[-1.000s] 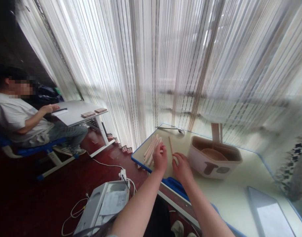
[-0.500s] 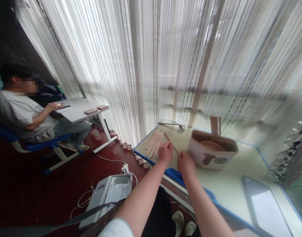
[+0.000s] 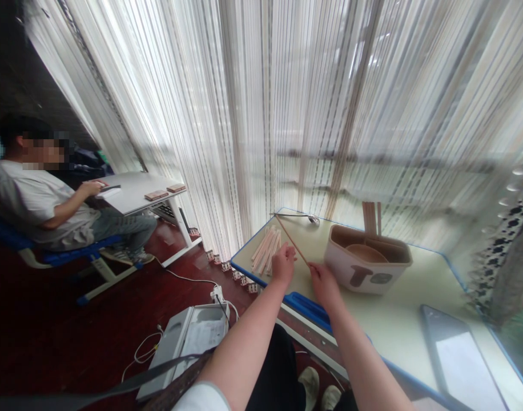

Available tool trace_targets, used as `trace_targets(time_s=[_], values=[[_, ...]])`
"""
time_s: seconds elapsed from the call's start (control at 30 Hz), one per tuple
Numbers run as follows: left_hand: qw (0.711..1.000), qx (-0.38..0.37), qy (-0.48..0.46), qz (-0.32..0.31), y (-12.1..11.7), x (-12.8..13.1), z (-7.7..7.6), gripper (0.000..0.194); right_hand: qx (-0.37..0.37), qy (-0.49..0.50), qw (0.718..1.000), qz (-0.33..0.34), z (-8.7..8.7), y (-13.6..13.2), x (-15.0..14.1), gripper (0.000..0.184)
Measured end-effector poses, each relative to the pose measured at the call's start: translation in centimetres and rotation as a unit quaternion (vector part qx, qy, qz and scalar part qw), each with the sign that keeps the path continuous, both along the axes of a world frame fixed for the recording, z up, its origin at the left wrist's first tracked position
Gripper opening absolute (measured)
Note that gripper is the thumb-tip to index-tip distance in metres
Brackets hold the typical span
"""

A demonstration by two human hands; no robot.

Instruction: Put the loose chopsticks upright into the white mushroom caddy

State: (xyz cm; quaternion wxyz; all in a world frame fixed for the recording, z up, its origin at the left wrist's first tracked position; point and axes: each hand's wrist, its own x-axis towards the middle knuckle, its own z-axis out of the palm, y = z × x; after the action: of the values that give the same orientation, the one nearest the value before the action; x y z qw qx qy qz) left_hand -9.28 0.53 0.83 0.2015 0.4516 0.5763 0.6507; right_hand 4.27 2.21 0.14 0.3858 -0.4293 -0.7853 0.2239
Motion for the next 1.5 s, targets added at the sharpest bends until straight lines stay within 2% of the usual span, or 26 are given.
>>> trace_targets(time_s=[0.13, 0.4, 0.73, 0.93, 1.1, 1.27, 1.4, 1.5], values=[[1.0, 0.021, -0.015, 0.005, 0.0, -0.1, 0.1, 0.033, -0.005, -0.01, 0.999, 0.036, -0.2, 0.1, -0.3, 0.03], [0.994, 0.045, -0.102, 0.012, -0.2, -0.5, 0.6, 0.035, 0.0, 0.003, 1.0, 0.031, 0.2, -0.4, -0.5, 0.029], [0.993, 0.068, -0.098, 0.025, -1.2, 0.2, 1.4, 0.033, 0.021, 0.026, 0.999, 0.043, 1.0, -1.1, -0.4, 0.027], [0.984, 0.089, -0.154, 0.006, -1.2, -0.3, 1.4, 0.031, 0.035, 0.017, 0.999, 0.023, 0.7, -1.1, -0.5, 0.026], [0.978, 0.076, -0.188, -0.052, -1.3, -0.3, 1.6, 0.03, 0.035, 0.012, 0.999, -0.003, 1.1, -1.4, -0.5, 0.024], [0.97, 0.074, -0.215, -0.086, -1.5, -0.1, 1.7, 0.028, 0.046, 0.029, 0.998, 0.01, 1.6, -1.8, -0.5, 0.027], [0.949, 0.091, -0.288, -0.086, -1.4, -0.3, 1.9, 0.026, 0.044, 0.036, 0.998, 0.014, 1.8, -2.1, -0.5, 0.027], [0.934, 0.098, -0.335, -0.083, -1.4, -0.4, 2.5, 0.027, 0.043, 0.045, 0.998, 0.015, 2.0, -2.4, -0.5, 0.028]])
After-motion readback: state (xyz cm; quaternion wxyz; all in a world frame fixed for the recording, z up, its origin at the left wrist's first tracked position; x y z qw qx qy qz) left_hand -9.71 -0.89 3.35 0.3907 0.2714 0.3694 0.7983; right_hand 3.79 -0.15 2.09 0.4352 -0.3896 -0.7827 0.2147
